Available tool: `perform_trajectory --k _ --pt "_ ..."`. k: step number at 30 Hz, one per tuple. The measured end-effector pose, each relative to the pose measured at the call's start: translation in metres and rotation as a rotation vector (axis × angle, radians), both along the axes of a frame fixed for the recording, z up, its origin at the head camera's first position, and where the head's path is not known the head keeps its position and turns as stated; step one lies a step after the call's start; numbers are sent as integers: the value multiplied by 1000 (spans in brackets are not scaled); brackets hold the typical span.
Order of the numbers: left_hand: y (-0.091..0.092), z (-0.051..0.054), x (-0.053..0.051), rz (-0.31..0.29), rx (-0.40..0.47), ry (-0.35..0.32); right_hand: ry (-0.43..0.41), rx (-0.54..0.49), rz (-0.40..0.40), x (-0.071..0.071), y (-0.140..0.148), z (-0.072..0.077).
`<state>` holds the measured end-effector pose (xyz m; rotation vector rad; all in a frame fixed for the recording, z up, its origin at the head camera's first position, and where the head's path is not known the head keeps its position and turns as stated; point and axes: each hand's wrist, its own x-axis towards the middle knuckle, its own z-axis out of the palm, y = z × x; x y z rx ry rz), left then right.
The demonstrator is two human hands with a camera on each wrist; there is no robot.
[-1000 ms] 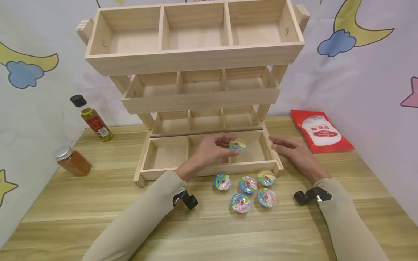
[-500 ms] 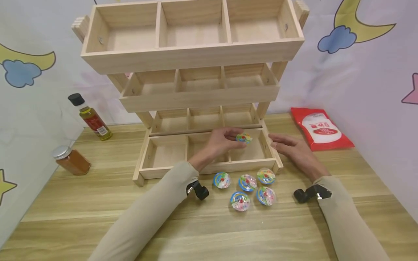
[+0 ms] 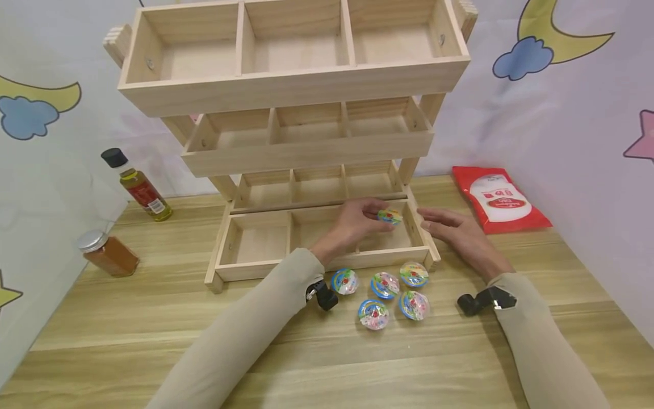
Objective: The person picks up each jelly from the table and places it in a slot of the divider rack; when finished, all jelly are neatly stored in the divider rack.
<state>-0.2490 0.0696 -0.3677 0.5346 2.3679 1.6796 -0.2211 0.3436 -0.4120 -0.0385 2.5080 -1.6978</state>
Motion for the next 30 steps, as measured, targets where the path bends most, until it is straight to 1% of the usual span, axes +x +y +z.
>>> perform_trajectory --k 5,11,13,15,19,21,26,30 --pt "7 0 -3 41 -74 24 19 23 17 0 1 -1" --pt "18 1 -7 78 -155 61 11 25 3 0 1 -2" --pt "21 1 -8 88 -176 64 1 23 -2 1 0 -1" --pt "24 1 -8 100 -183 50 -6 27 -8 1 0 -1" --pt "27 2 -9 109 -203 25 -12 34 -15 0 0 0" --pt "28 2 -10 113 -212 21 -1 44 -4 -1 1 -1" --pt "32 1 -13 124 -251 57 18 51 8 -1 1 -2" --pt "34 -1 -13 123 -279 85 13 33 -7 -1 0 -1"
